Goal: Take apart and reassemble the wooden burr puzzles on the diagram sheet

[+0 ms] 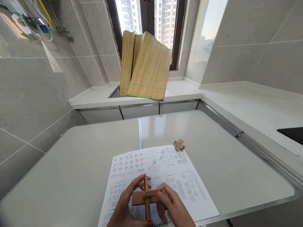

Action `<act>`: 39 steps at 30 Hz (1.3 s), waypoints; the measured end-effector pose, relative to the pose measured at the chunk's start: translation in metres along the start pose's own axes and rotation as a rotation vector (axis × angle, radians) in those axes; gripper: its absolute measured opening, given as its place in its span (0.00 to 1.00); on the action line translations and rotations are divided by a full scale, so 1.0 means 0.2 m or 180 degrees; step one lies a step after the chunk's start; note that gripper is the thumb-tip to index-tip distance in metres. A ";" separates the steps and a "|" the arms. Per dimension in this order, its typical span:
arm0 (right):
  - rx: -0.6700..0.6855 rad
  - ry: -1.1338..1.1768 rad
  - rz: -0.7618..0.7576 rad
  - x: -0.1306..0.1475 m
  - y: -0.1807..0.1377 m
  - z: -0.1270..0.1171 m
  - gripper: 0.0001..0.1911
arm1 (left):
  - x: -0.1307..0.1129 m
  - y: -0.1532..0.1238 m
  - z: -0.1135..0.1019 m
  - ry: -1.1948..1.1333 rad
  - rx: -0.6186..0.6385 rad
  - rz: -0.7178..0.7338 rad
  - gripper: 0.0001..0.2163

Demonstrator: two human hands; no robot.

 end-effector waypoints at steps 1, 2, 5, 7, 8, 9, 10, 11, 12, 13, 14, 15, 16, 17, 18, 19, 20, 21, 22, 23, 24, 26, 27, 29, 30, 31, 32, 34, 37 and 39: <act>-0.0013 -0.0112 -0.0017 0.01 0.01 -0.01 0.24 | -0.01 0.01 0.00 0.0080 -0.0070 -0.0008 0.51; -0.0013 -0.0191 -0.0037 0.01 0.02 -0.01 0.25 | -0.01 0.02 0.00 0.0142 -0.0122 -0.0015 0.50; -0.0057 -0.0328 -0.0105 0.01 0.04 -0.03 0.27 | -0.01 0.04 0.01 0.0183 -0.0198 -0.0087 0.46; -0.0147 -0.0384 -0.0109 0.00 0.05 -0.05 0.27 | 0.01 0.04 0.02 0.0128 -0.0162 -0.0189 0.45; -0.0179 -0.0411 -0.0095 -0.01 0.05 -0.06 0.27 | 0.02 0.04 0.03 0.0099 -0.0134 -0.0237 0.45; -0.0197 -0.0434 -0.0076 -0.02 0.04 -0.06 0.27 | 0.03 0.04 0.03 0.0079 -0.0112 -0.0270 0.44; -0.0205 -0.0452 -0.0054 -0.03 0.04 -0.06 0.27 | 0.04 0.04 0.04 0.0071 -0.0104 -0.0272 0.44; -0.0206 -0.0460 -0.0031 -0.03 0.04 -0.06 0.27 | 0.05 0.04 0.04 0.0081 -0.0106 -0.0251 0.44; -0.0206 -0.0458 -0.0006 -0.04 0.04 -0.06 0.27 | 0.06 0.04 0.05 0.0106 -0.0121 -0.0217 0.44; -0.0217 -0.0445 0.0014 -0.04 0.04 -0.06 0.27 | 0.07 0.04 0.05 0.0141 -0.0141 -0.0175 0.43; -0.0240 -0.0422 0.0026 -0.04 0.04 -0.06 0.27 | 0.08 0.04 0.05 0.0179 -0.0162 -0.0139 0.43; -0.0265 -0.0398 0.0035 -0.04 0.04 -0.07 0.27 | 0.09 0.04 0.06 0.0211 -0.0182 -0.0115 0.44; -0.0280 -0.0375 0.0046 -0.04 0.04 -0.06 0.27 | 0.10 0.04 0.06 0.0238 -0.0194 -0.0103 0.44; -0.0281 -0.0356 0.0057 -0.04 0.04 -0.06 0.27 | 0.11 0.04 0.06 0.0261 -0.0201 -0.0103 0.45; -0.0281 -0.0344 0.0061 -0.03 0.04 -0.06 0.27 | 0.11 0.04 0.06 0.0278 -0.0211 -0.0105 0.45; -0.0282 -0.0337 0.0058 -0.03 0.04 -0.06 0.27 | 0.12 0.04 0.06 0.0296 -0.0216 -0.0109 0.46; -0.0288 -0.0337 0.0050 -0.03 0.04 -0.07 0.27 | 0.12 0.04 0.06 0.0320 -0.0233 -0.0108 0.46; -0.0290 -0.0343 0.0042 -0.03 0.04 -0.07 0.27 | 0.12 0.04 0.06 0.0348 -0.0244 -0.0096 0.46; -0.0289 -0.0355 0.0038 -0.03 0.04 -0.07 0.26 | 0.12 0.04 0.06 0.0374 -0.0268 -0.0078 0.46; -0.0277 -0.0370 0.0037 -0.03 0.04 -0.08 0.26 | 0.12 0.03 0.06 0.0389 -0.0303 -0.0058 0.45; -0.0252 -0.0386 0.0040 -0.04 0.04 -0.08 0.26 | 0.11 0.03 0.05 0.0395 -0.0340 -0.0036 0.44; -0.0203 -0.0415 0.0032 -0.04 0.04 -0.08 0.26 | 0.12 0.03 0.06 0.0386 -0.0364 0.0013 0.43; -0.0197 -0.0422 0.0017 -0.05 0.03 -0.08 0.26 | 0.12 0.03 0.06 0.0368 -0.0346 0.0032 0.43; -0.0197 -0.0427 -0.0027 -0.05 0.03 -0.09 0.25 | 0.13 0.03 0.08 0.0317 -0.0284 0.0048 0.44; -0.0195 -0.0434 -0.0047 -0.06 0.03 -0.08 0.25 | 0.14 0.04 0.08 0.0282 -0.0264 0.0030 0.45; -0.0207 -0.0449 -0.0072 -0.06 0.03 -0.08 0.25 | 0.15 0.04 0.08 0.0242 -0.0262 -0.0006 0.45; -0.0239 -0.0469 -0.0105 -0.06 0.02 -0.08 0.25 | 0.16 0.04 0.08 0.0206 -0.0271 -0.0050 0.46; -0.0354 -0.0504 -0.0170 -0.05 0.02 -0.08 0.25 | 0.17 0.04 0.08 0.0190 -0.0251 -0.0101 0.46; -0.0570 -0.0521 -0.0200 -0.04 0.01 -0.09 0.27 | 0.17 0.04 0.09 0.0267 -0.0201 -0.0071 0.47; -0.0648 -0.0530 -0.0184 -0.03 0.00 -0.08 0.28 | 0.16 0.04 0.09 0.0320 -0.0226 -0.0001 0.47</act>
Point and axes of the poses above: each hand's wrist, its own y-axis towards the middle knuckle, its own z-axis out of the palm, x = y × z, the point moved 9 cm from there along y, towards the middle knuckle, and after that the axes turned 10 degrees about -z, right-handed, at the moved point
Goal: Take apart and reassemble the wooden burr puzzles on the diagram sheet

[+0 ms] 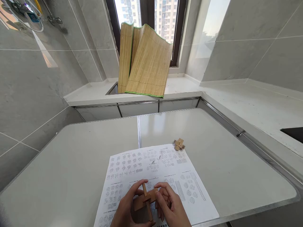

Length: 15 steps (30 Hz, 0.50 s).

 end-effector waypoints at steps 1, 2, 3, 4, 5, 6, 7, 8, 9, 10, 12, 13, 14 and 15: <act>-0.0017 -0.0004 0.0004 0.01 0.00 0.00 0.29 | -0.01 0.00 0.00 0.0016 -0.0033 0.0047 0.47; -0.0022 -0.0006 0.0003 0.01 0.00 0.01 0.29 | -0.02 0.00 -0.01 0.0028 -0.0066 0.0095 0.47; -0.0021 -0.0011 0.0000 0.01 0.00 0.01 0.29 | -0.03 0.00 -0.01 0.0035 -0.0093 0.0135 0.48; -0.0018 -0.0024 0.0001 0.02 -0.01 0.01 0.28 | -0.03 0.00 -0.01 0.0038 -0.0102 0.0165 0.47; -0.0010 -0.0044 0.0004 0.02 -0.01 0.01 0.28 | -0.04 -0.01 -0.01 0.0039 -0.0102 0.0178 0.47; 0.0001 -0.0068 0.0012 0.02 -0.01 0.01 0.27 | -0.05 -0.01 -0.01 0.0046 -0.0097 0.0183 0.47; 0.0016 -0.0092 0.0024 0.02 -0.01 0.01 0.27 | -0.06 -0.01 -0.01 0.0065 -0.0084 0.0194 0.46; 0.0036 -0.0110 0.0033 0.01 -0.01 0.01 0.28 | -0.07 -0.01 -0.01 0.0098 -0.0071 0.0216 0.45; 0.0058 -0.0119 0.0040 0.01 -0.01 0.01 0.28 | -0.09 -0.01 -0.01 0.0139 -0.0077 0.0258 0.45; 0.0078 -0.0117 0.0048 0.00 -0.01 0.02 0.28 | -0.10 -0.01 -0.01 0.0189 -0.0095 0.0311 0.45; 0.0096 -0.0096 0.0062 0.00 -0.01 0.02 0.29 | -0.12 -0.03 -0.02 0.0320 -0.0150 0.0419 0.45; 0.0098 -0.0089 0.0069 0.00 -0.01 0.02 0.29 | -0.13 -0.03 -0.02 0.0394 -0.0192 0.0467 0.46; 0.0091 -0.0093 0.0080 0.00 -0.01 0.02 0.29 | -0.14 -0.04 -0.02 0.0467 -0.0229 0.0505 0.46; 0.0077 -0.0105 0.0095 0.00 -0.02 0.02 0.29 | -0.14 -0.05 -0.03 0.0534 -0.0262 0.0524 0.46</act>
Point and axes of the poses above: each hand's wrist, its own y-axis towards the middle knuckle, its own z-axis out of the palm, x = y × z, the point moved 9 cm from there along y, towards the middle knuckle, and after that the axes turned 10 degrees about -z, right-handed, at the moved point
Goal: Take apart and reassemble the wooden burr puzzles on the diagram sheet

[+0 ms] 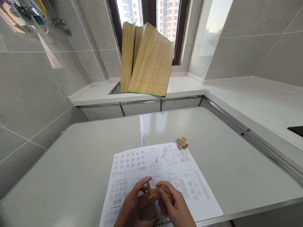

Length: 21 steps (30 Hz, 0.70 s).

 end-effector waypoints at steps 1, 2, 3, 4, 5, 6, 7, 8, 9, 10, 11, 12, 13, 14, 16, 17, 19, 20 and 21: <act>-0.0015 -0.0017 0.0012 0.00 0.00 0.00 0.29 | 0.00 -0.01 0.00 0.0054 -0.0034 0.0014 0.46; -0.0026 -0.0033 0.0022 0.01 0.00 0.00 0.29 | -0.01 -0.01 -0.01 0.0086 -0.0088 0.0041 0.47; -0.0034 -0.0043 0.0034 0.01 -0.01 0.00 0.29 | -0.01 -0.01 -0.01 0.0108 -0.0125 0.0060 0.47; -0.0041 -0.0041 0.0047 0.01 -0.01 0.00 0.29 | 0.00 -0.02 -0.01 0.0127 -0.0142 0.0067 0.47; -0.0050 -0.0026 0.0064 0.01 -0.01 0.00 0.29 | 0.00 -0.02 -0.01 0.0138 -0.0168 0.0074 0.47; -0.0070 -0.0003 0.0089 0.01 -0.02 0.00 0.28 | 0.00 -0.02 -0.01 0.0143 -0.0187 0.0095 0.47; -0.0107 0.0021 0.0122 0.00 -0.02 0.00 0.29 | 0.01 -0.02 0.00 0.0144 -0.0195 0.0112 0.46; -0.0154 0.0044 0.0158 0.00 -0.02 0.00 0.29 | 0.01 -0.02 0.00 0.0138 -0.0204 0.0126 0.46; -0.0198 0.0053 0.0193 -0.01 -0.03 0.00 0.29 | 0.02 -0.02 0.00 0.0125 -0.0219 0.0144 0.46; -0.0229 0.0049 0.0221 -0.01 -0.03 -0.01 0.29 | 0.02 -0.03 0.00 0.0106 -0.0243 0.0171 0.46; -0.0240 0.0033 0.0236 -0.01 -0.04 -0.01 0.30 | 0.02 -0.03 0.00 0.0096 -0.0240 0.0178 0.46; -0.0230 0.0010 0.0235 -0.01 -0.04 -0.01 0.30 | 0.02 -0.03 0.00 0.0096 -0.0211 0.0161 0.47; -0.0198 -0.0017 0.0220 -0.01 -0.04 -0.01 0.30 | 0.02 -0.03 0.00 0.0098 -0.0176 0.0143 0.47; -0.0139 -0.0041 0.0198 0.00 -0.03 -0.01 0.29 | 0.02 -0.03 0.00 0.0103 -0.0126 0.0127 0.47; 0.0001 -0.0087 0.0154 0.01 -0.03 -0.01 0.28 | 0.01 -0.04 0.00 0.0106 -0.0044 0.0090 0.48; 0.0068 -0.0116 0.0148 0.02 -0.03 -0.01 0.28 | 0.01 -0.04 -0.01 0.0098 -0.0025 0.0080 0.49; 0.0135 -0.0189 0.0168 0.02 -0.04 -0.02 0.27 | 0.00 -0.05 -0.02 0.0060 -0.0016 0.0080 0.49; 0.0141 -0.0219 0.0188 0.01 -0.04 -0.02 0.27 | -0.01 -0.05 -0.02 0.0041 -0.0016 0.0079 0.49; 0.0123 -0.0234 0.0203 0.01 -0.05 -0.02 0.27 | -0.01 -0.05 -0.02 0.0025 -0.0017 0.0075 0.50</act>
Point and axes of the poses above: each hand's wrist, its own y-axis towards the middle knuckle, its own z-axis out of the palm, x = y × z, the point moved 9 cm from there along y, towards the middle knuckle, and after that the axes turned 10 degrees about -z, right-handed, at the moved point
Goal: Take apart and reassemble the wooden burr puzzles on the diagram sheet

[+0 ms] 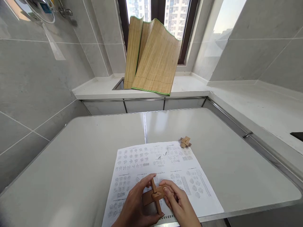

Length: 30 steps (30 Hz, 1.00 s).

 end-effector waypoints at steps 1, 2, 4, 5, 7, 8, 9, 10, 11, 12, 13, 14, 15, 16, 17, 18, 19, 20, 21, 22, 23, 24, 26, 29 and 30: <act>-0.0038 0.0014 0.0009 -0.01 0.00 0.00 0.27 | 0.00 0.00 0.00 -0.0011 -0.0006 -0.0006 0.50; -0.0097 0.0049 0.0014 -0.01 -0.01 0.00 0.28 | 0.00 0.00 0.00 -0.0015 -0.0012 -0.0010 0.49; -0.0208 0.0138 0.0007 -0.02 -0.01 0.00 0.28 | -0.01 0.00 0.00 -0.0010 -0.0030 -0.0008 0.49; -0.0214 0.0161 0.0001 -0.03 -0.01 0.00 0.29 | -0.01 0.00 0.00 -0.0009 -0.0036 -0.0003 0.49; -0.0117 0.0136 -0.0001 -0.04 0.00 0.01 0.30 | -0.01 0.01 0.00 -0.0013 -0.0031 0.0019 0.49; -0.0047 0.0105 -0.0001 -0.05 0.00 0.02 0.30 | -0.02 0.01 0.00 -0.0019 -0.0034 0.0024 0.49; 0.0001 0.0076 -0.0010 -0.05 0.01 0.02 0.30 | -0.02 0.01 0.00 -0.0024 -0.0036 0.0026 0.49; 0.0013 0.0056 -0.0027 -0.04 0.01 0.01 0.30 | -0.02 0.02 -0.01 -0.0028 -0.0041 0.0022 0.48; -0.0008 0.0045 -0.0050 -0.04 0.01 0.01 0.30 | -0.02 0.02 -0.01 -0.0035 -0.0044 0.0003 0.48; -0.0048 0.0043 -0.0079 -0.02 0.01 0.00 0.30 | -0.02 0.02 -0.01 -0.0049 -0.0037 -0.0029 0.47; -0.0084 0.0049 -0.0106 -0.01 0.00 0.00 0.29 | -0.01 0.03 -0.01 -0.0073 -0.0022 -0.0073 0.47; -0.0126 0.0057 -0.0129 0.00 0.00 0.00 0.29 | -0.01 0.03 -0.01 -0.0113 0.0003 -0.0123 0.46; -0.0157 0.0063 -0.0142 0.02 -0.01 0.01 0.29 | 0.00 0.03 -0.01 -0.0170 0.0030 -0.0175 0.46; -0.0169 0.0065 -0.0146 0.03 -0.01 0.01 0.29 | 0.01 0.03 -0.01 -0.0238 0.0057 -0.0218 0.46; -0.0165 0.0054 -0.0154 0.04 -0.01 0.02 0.29 | 0.02 0.03 -0.01 -0.0306 0.0082 -0.0241 0.47; -0.0148 0.0039 -0.0167 0.05 -0.02 0.02 0.29 | 0.03 0.03 -0.01 -0.0361 0.0095 -0.0254 0.47; -0.0124 0.0026 -0.0181 0.06 -0.02 0.03 0.29 | 0.04 0.03 0.00 -0.0398 0.0106 -0.0262 0.47; -0.0096 0.0025 -0.0193 0.06 -0.02 0.03 0.28 | 0.05 0.03 0.00 -0.0414 0.0122 -0.0264 0.48; -0.0069 0.0037 -0.0200 0.06 -0.02 0.03 0.27 | 0.05 0.03 0.01 -0.0414 0.0136 -0.0269 0.48; -0.0044 0.0053 -0.0201 0.06 -0.01 0.02 0.27 | 0.06 0.03 0.02 -0.0406 0.0148 -0.0274 0.48; 0.0000 0.0068 -0.0196 0.06 -0.01 0.02 0.26 | 0.07 0.03 0.02 -0.0399 0.0157 -0.0279 0.48; 0.0050 0.0072 -0.0187 0.06 -0.01 0.02 0.26 | 0.07 0.03 0.02 -0.0399 0.0156 -0.0277 0.48; 0.0152 0.0077 -0.0161 0.05 -0.01 0.02 0.26 | 0.06 0.03 0.01 -0.0424 0.0132 -0.0260 0.48; 0.0189 0.0274 -0.0118 0.06 0.00 0.04 0.27 | 0.03 0.04 -0.01 -0.0576 0.0141 -0.0270 0.48; 0.0187 0.0373 -0.0101 0.06 0.00 0.05 0.27 | 0.02 0.04 -0.01 -0.0643 0.0159 -0.0285 0.48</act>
Point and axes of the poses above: each hand's wrist, its own y-axis towards the middle knuckle, its own z-axis out of the palm, x = y × z, the point moved 9 cm from there along y, towards the middle knuckle, and after that the axes turned 10 degrees about -z, right-handed, at the moved point
